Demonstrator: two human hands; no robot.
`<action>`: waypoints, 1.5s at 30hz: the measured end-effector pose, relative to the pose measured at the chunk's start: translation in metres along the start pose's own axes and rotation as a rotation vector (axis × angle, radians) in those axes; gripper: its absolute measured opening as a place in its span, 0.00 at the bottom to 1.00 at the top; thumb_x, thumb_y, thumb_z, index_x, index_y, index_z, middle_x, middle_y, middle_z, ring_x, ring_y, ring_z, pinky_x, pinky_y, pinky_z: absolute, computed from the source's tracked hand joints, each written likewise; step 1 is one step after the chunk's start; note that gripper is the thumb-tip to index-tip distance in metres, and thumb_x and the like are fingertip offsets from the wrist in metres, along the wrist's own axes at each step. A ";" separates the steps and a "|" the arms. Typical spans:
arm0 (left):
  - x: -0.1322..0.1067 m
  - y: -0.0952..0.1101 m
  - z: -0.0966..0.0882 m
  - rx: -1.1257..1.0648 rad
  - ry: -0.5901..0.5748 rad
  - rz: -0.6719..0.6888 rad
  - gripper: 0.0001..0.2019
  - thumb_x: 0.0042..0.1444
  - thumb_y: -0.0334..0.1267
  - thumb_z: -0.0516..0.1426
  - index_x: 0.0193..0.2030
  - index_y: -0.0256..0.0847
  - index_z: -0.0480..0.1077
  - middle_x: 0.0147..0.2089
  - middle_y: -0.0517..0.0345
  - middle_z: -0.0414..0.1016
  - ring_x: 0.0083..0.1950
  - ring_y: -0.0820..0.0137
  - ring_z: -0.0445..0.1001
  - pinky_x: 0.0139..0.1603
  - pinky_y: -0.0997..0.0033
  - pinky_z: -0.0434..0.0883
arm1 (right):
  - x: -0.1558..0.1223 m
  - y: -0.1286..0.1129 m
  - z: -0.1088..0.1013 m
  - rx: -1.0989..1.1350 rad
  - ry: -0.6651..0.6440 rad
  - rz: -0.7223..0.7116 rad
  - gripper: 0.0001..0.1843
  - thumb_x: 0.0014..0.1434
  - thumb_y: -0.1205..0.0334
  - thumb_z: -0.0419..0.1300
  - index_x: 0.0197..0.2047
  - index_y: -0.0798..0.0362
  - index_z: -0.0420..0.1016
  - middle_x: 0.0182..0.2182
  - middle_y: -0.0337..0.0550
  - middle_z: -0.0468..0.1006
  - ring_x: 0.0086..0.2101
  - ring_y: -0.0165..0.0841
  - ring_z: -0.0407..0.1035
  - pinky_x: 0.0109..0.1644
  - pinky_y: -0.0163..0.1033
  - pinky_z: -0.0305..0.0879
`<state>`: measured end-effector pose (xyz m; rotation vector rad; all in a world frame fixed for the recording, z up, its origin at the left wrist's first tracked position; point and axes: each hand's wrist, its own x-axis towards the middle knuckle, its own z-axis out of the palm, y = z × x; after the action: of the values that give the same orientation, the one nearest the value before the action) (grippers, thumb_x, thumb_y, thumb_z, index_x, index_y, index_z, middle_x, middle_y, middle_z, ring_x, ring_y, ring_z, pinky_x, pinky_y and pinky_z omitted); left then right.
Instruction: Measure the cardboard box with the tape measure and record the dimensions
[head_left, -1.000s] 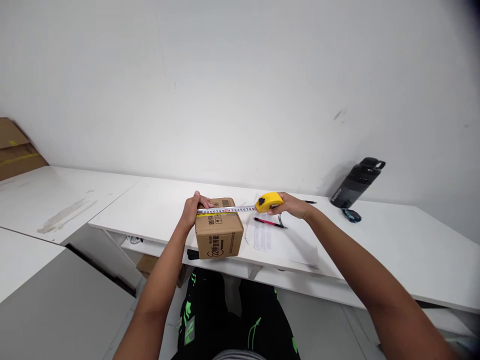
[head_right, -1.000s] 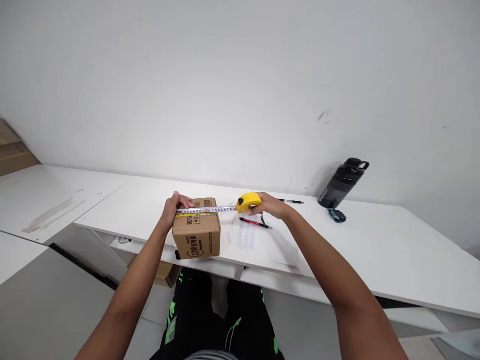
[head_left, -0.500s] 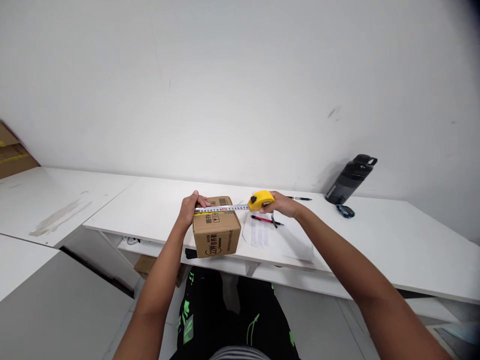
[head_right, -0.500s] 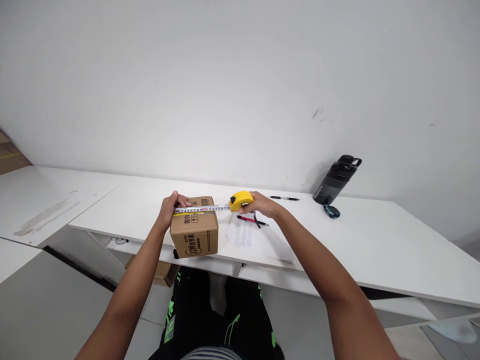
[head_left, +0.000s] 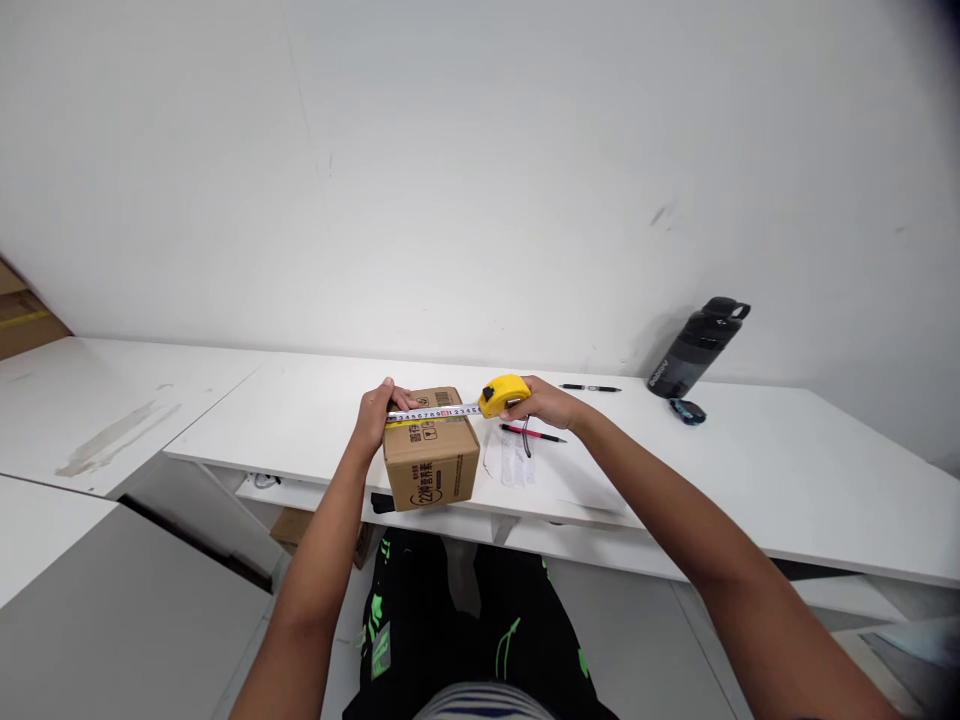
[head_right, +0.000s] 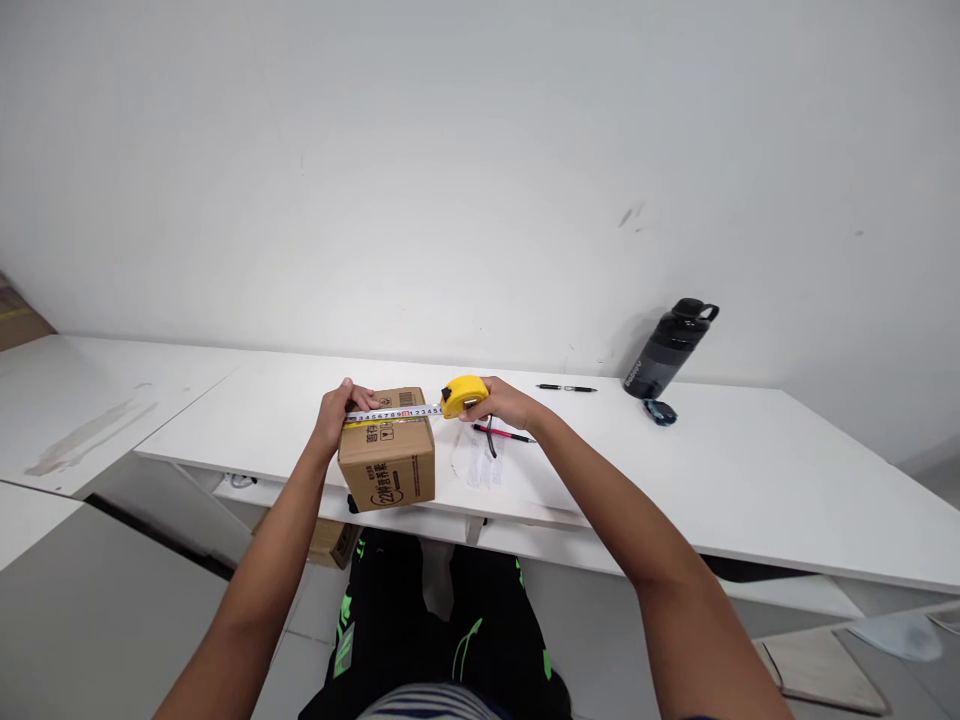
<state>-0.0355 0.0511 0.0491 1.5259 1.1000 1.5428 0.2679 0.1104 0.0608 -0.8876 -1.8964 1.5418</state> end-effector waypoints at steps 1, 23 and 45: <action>0.000 0.001 0.000 -0.001 0.001 -0.003 0.28 0.62 0.57 0.49 0.18 0.42 0.71 0.28 0.50 0.79 0.46 0.60 0.77 0.58 0.57 0.67 | 0.001 0.001 0.001 0.013 0.002 0.006 0.20 0.38 0.62 0.71 0.38 0.52 0.79 0.29 0.36 0.73 0.28 0.28 0.61 0.30 0.36 0.54; -0.002 0.003 0.003 -0.004 0.019 0.008 0.27 0.62 0.56 0.50 0.18 0.42 0.70 0.27 0.50 0.79 0.45 0.60 0.77 0.54 0.59 0.69 | 0.014 -0.006 0.017 -0.024 -0.013 -0.005 0.21 0.38 0.63 0.72 0.40 0.51 0.80 0.33 0.37 0.76 0.32 0.31 0.64 0.31 0.35 0.55; -0.001 -0.002 -0.003 0.018 0.057 0.002 0.26 0.61 0.54 0.53 0.17 0.41 0.72 0.27 0.50 0.80 0.45 0.60 0.77 0.55 0.58 0.69 | 0.009 -0.003 0.019 0.027 -0.063 -0.084 0.24 0.43 0.63 0.72 0.46 0.49 0.76 0.43 0.42 0.79 0.41 0.36 0.70 0.39 0.38 0.64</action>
<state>-0.0385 0.0505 0.0471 1.5030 1.1480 1.5906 0.2473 0.1051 0.0597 -0.7468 -1.9270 1.5579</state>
